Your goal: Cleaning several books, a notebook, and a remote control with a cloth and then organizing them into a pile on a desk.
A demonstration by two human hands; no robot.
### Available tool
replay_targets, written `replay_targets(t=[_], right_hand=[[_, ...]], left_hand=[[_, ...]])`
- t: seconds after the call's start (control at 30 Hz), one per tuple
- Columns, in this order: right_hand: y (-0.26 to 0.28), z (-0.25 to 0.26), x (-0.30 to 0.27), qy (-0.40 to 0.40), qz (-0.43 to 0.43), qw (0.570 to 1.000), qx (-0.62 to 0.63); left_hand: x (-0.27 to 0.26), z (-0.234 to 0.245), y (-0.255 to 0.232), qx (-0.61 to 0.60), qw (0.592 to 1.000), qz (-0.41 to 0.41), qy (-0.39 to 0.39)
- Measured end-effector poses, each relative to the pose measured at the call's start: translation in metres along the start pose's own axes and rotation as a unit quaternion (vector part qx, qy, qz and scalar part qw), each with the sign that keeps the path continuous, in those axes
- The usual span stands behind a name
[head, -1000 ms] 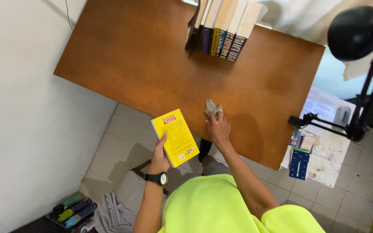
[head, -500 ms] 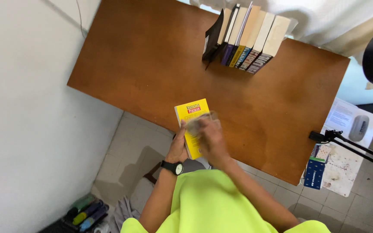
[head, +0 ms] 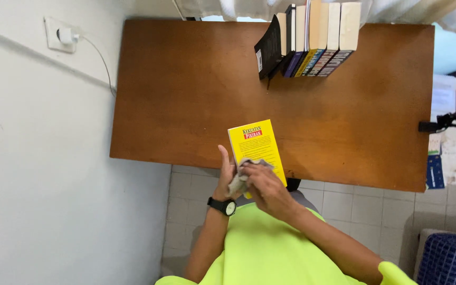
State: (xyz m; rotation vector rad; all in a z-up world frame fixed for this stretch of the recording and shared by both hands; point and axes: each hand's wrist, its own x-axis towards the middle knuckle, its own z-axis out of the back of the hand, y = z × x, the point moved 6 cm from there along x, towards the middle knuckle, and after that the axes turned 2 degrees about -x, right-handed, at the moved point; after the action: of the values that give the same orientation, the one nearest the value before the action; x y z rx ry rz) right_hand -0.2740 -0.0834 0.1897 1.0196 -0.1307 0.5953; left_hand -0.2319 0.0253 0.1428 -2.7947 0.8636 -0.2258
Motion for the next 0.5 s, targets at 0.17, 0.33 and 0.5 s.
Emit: replay_targets(t=[0.17,0.33,0.5], right_hand=[[0.015,0.035,0.057,-0.089,-0.035,0.987,-0.131],[0.044,0.022,0.072,-0.061,-0.063,0.978,-0.189],[0.058,0.012,0.025,0.025,-0.017,0.985,-0.173]], left_hand=[[-0.016,0.021,0.007,0.165,0.97,0.137,-0.118],[-0.001,-0.019,-0.011,0.158,0.975,0.046,-0.146],[0.0,-0.006,-0.037,0.021,0.995,-0.034,-0.092]])
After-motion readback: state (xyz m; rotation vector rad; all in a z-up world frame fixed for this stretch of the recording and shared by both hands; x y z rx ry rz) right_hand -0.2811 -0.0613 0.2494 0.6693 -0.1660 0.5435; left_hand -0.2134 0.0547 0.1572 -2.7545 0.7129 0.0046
